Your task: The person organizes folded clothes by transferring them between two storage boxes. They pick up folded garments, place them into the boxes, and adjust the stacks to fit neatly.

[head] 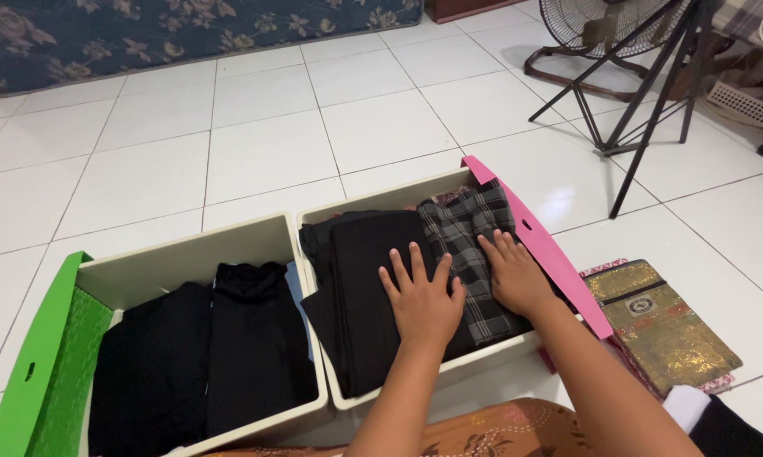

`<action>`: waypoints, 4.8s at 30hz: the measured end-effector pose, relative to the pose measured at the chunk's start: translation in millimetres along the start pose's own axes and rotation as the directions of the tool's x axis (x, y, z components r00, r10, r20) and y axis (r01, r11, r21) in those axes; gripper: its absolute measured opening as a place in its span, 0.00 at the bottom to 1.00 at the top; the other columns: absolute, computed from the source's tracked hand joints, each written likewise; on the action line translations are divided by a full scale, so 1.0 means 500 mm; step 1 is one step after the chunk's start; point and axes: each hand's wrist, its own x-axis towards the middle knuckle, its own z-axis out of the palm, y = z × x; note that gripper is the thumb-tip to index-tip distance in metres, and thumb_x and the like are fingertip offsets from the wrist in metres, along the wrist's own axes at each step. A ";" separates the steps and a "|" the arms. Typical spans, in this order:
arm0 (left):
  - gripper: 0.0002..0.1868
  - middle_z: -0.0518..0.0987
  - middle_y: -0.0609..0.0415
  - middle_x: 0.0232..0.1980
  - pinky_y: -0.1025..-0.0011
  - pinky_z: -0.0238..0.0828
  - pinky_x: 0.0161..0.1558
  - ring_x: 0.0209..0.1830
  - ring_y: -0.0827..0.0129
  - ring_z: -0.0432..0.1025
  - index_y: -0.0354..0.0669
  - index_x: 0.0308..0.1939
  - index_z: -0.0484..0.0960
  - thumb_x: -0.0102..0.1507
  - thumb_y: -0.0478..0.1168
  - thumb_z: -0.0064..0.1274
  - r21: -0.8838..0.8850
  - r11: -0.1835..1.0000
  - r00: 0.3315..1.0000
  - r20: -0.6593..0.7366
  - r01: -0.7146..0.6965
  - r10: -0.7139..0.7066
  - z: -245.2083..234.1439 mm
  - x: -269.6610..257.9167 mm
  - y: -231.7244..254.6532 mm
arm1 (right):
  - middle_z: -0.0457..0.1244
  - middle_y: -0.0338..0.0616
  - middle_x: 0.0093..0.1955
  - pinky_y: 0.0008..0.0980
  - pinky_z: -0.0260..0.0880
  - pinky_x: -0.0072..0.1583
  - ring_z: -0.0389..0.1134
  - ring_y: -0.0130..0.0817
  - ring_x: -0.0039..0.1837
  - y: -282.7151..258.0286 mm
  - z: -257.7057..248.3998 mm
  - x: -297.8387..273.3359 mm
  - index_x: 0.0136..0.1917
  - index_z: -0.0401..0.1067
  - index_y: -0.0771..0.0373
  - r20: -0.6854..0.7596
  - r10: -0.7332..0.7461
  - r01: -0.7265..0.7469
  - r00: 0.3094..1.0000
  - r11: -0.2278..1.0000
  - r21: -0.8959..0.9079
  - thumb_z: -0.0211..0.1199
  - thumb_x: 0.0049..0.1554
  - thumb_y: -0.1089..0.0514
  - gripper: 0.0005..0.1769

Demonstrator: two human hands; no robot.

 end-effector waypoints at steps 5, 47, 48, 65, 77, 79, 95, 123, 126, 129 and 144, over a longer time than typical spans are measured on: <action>0.25 0.61 0.36 0.75 0.32 0.35 0.72 0.78 0.32 0.46 0.58 0.62 0.80 0.62 0.53 0.51 -0.004 1.000 1.000 -0.004 -0.003 0.003 -0.002 0.003 0.001 | 0.55 0.50 0.78 0.43 0.54 0.79 0.55 0.48 0.80 -0.015 -0.024 0.028 0.75 0.61 0.57 -0.024 0.168 -0.162 0.985 0.974 0.161 0.54 0.54 0.60 0.34; 0.33 0.61 0.38 0.76 0.34 0.36 0.72 0.78 0.35 0.47 0.43 0.69 0.73 0.63 0.54 0.49 0.054 0.998 1.000 -0.009 0.009 -0.008 0.014 0.003 -0.003 | 0.46 0.41 0.83 0.46 0.40 0.78 0.42 0.41 0.83 -0.043 0.008 0.090 0.80 0.53 0.39 0.012 -0.181 0.181 0.983 0.983 -0.008 0.45 0.61 0.31 0.36; 0.33 0.61 0.38 0.76 0.34 0.37 0.72 0.78 0.35 0.47 0.43 0.69 0.73 0.63 0.54 0.49 0.054 0.999 1.000 -0.003 0.008 -0.008 0.014 0.002 -0.003 | 0.46 0.41 0.83 0.46 0.40 0.78 0.42 0.41 0.83 -0.046 0.007 0.089 0.80 0.53 0.39 0.011 -0.181 0.181 0.983 0.983 -0.014 0.45 0.61 0.31 0.36; 0.29 0.61 0.37 0.76 0.33 0.35 0.72 0.78 0.34 0.46 0.46 0.66 0.75 0.63 0.52 0.49 0.035 0.999 1.000 0.024 0.010 -0.011 0.006 0.002 0.000 | 0.39 0.43 0.85 0.56 0.31 0.78 0.32 0.50 0.85 -0.048 0.035 0.090 0.82 0.45 0.33 0.090 0.073 -0.067 0.993 0.995 -0.075 0.44 0.60 0.28 0.39; 0.29 0.60 0.36 0.76 0.33 0.34 0.72 0.78 0.33 0.45 0.47 0.66 0.75 0.63 0.51 0.47 0.050 0.999 0.998 0.056 0.005 -0.008 0.007 0.003 0.001 | 0.28 0.46 0.87 0.69 0.18 0.75 0.21 0.60 0.85 -0.101 0.032 0.039 0.82 0.40 0.27 0.192 0.303 -0.311 0.934 0.950 0.011 0.40 0.62 0.29 0.37; 0.29 0.59 0.36 0.77 0.34 0.34 0.72 0.78 0.33 0.45 0.47 0.66 0.75 0.63 0.52 0.47 0.062 0.998 0.998 0.067 0.007 -0.011 0.004 0.004 0.003 | 0.31 0.46 0.87 0.68 0.20 0.76 0.24 0.60 0.85 -0.102 0.037 0.039 0.82 0.42 0.27 0.127 0.292 -0.296 0.948 0.955 0.009 0.41 0.62 0.30 0.36; 0.31 0.56 0.41 0.78 0.29 0.26 0.69 0.77 0.28 0.40 0.65 0.72 0.68 0.65 0.62 0.42 0.136 0.986 0.987 0.112 0.098 -0.114 -0.046 0.031 -0.082 | 0.29 0.41 0.87 0.63 0.17 0.77 0.22 0.52 0.85 -0.095 0.067 0.045 0.83 0.37 0.31 0.172 0.319 -0.322 0.932 0.947 -0.009 0.39 0.65 0.38 0.35; 0.30 0.59 0.43 0.77 0.31 0.31 0.71 0.78 0.31 0.44 0.67 0.70 0.71 0.64 0.61 0.43 0.121 0.985 0.991 0.032 0.125 -0.130 -0.034 0.015 -0.089 | 0.36 0.45 0.86 0.55 0.30 0.80 0.33 0.46 0.86 -0.050 0.110 0.010 0.83 0.45 0.50 0.216 0.321 -0.379 0.922 0.863 0.333 0.50 0.50 0.71 0.50; 0.30 0.58 0.43 0.78 0.31 0.30 0.71 0.78 0.31 0.43 0.67 0.71 0.70 0.65 0.62 0.43 0.113 0.986 0.991 0.038 0.125 -0.130 -0.033 0.012 -0.091 | 0.41 0.47 0.86 0.55 0.33 0.80 0.36 0.48 0.86 -0.068 0.107 -0.009 0.81 0.51 0.52 0.163 0.332 -0.369 0.929 0.850 0.376 0.49 0.52 0.69 0.44; 0.31 0.54 0.42 0.79 0.31 0.27 0.71 0.78 0.30 0.39 0.66 0.72 0.67 0.65 0.62 0.42 0.066 0.987 0.979 0.140 0.144 -0.152 -0.040 0.023 -0.095 | 0.44 0.49 0.85 0.56 0.34 0.80 0.36 0.50 0.86 -0.100 0.080 -0.022 0.79 0.56 0.52 0.152 0.350 -0.381 0.924 0.810 0.446 0.48 0.57 0.65 0.36; 0.24 0.66 0.40 0.73 0.31 0.41 0.71 0.77 0.38 0.53 0.53 0.62 0.79 0.61 0.47 0.56 0.054 0.998 0.999 0.001 0.039 -0.039 -0.286 -0.011 -0.337 | 0.43 0.61 0.83 0.65 0.33 0.77 0.33 0.63 0.84 -0.502 -0.154 0.023 0.79 0.55 0.60 -0.246 0.000 0.083 0.969 0.941 0.328 0.59 0.56 0.56 0.39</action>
